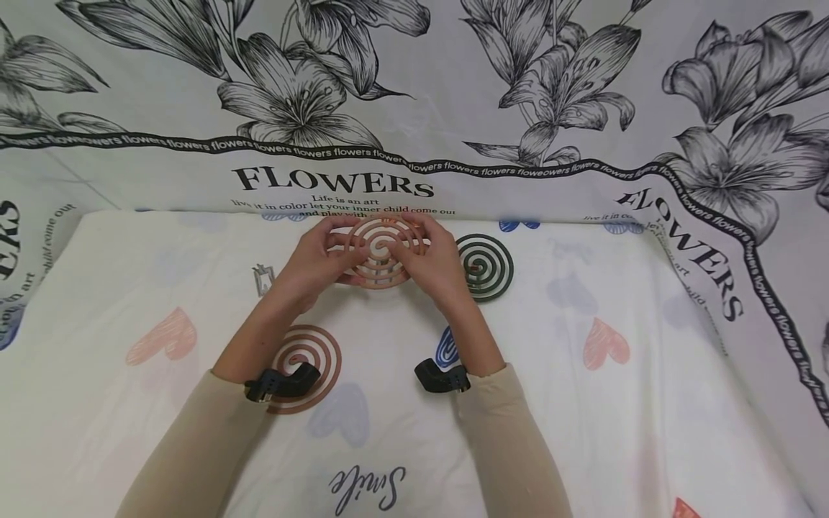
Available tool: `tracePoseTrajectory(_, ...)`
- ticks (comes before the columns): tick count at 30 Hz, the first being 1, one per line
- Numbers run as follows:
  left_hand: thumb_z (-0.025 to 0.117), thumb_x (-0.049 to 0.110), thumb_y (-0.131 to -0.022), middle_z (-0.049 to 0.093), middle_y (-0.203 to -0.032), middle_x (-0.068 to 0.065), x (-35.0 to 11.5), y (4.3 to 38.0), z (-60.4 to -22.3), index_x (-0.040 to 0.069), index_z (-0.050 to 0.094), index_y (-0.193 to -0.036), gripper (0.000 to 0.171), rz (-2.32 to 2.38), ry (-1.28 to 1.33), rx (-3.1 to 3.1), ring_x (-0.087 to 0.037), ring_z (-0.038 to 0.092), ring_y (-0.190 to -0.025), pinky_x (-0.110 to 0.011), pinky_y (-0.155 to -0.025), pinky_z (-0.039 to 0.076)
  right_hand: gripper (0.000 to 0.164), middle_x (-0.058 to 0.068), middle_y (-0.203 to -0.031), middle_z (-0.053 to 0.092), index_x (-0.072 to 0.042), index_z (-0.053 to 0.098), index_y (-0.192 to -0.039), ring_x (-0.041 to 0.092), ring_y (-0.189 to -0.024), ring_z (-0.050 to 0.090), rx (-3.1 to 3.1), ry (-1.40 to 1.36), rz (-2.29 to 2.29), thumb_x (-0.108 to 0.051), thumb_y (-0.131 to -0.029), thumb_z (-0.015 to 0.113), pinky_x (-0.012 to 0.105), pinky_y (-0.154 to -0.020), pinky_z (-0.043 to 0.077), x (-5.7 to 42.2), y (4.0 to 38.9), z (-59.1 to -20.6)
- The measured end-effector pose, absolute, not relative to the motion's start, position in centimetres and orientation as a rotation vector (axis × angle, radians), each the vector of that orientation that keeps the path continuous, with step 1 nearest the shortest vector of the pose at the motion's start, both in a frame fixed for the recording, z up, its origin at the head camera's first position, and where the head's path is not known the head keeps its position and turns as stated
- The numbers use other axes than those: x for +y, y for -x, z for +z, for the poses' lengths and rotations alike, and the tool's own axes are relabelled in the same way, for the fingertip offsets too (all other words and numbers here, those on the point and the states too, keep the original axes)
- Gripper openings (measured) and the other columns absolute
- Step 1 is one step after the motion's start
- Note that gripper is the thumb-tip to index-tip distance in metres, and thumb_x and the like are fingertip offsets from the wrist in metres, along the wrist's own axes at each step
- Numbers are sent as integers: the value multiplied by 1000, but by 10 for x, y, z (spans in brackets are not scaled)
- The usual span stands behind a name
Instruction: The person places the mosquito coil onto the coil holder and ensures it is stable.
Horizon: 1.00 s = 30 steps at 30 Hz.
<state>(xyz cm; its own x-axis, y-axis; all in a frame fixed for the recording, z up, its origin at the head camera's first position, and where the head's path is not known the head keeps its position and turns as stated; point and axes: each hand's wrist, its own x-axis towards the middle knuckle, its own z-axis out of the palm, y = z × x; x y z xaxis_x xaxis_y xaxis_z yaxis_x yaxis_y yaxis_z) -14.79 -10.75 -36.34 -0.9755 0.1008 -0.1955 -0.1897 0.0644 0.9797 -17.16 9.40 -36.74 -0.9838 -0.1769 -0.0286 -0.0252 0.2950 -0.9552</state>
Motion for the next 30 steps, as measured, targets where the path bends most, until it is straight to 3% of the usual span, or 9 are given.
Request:
tracePoseTrajectory(9, 70, 7, -100, 61, -129, -17, -104, 148, -368, 12, 44, -153, 58, 1997, 97, 2129, -19, 70, -92, -40, -71, 68, 52, 11, -119, 64, -19, 59, -148, 16, -77, 69, 2392, 190, -1785, -18, -99, 76, 34, -59, 59, 95, 171, -370)
tracePoseTrajectory(18, 69, 7, -101, 63, -128, -18, -103, 148, -370, 12, 44, -154, 59, 1983, 98, 2153, -21, 73, -95, -34, -68, 67, 53, 13, -121, 64, -18, 59, -150, 16, -80, 72, 2393, 179, -1790, -17, -99, 76, 27, -57, 59, 95, 174, -377)
tracePoseTrajectory(30, 68, 9, -102, 61, -135, -19, -100, 148, -375, 13, 43, -159, 62, 1949, 72, 2189, -30, 71, -106, -34, -66, 66, 57, 15, -119, 61, -17, 56, -152, 15, -75, 71, 2399, 171, -1780, -17, -98, 76, 28, -55, 61, 94, 175, -383)
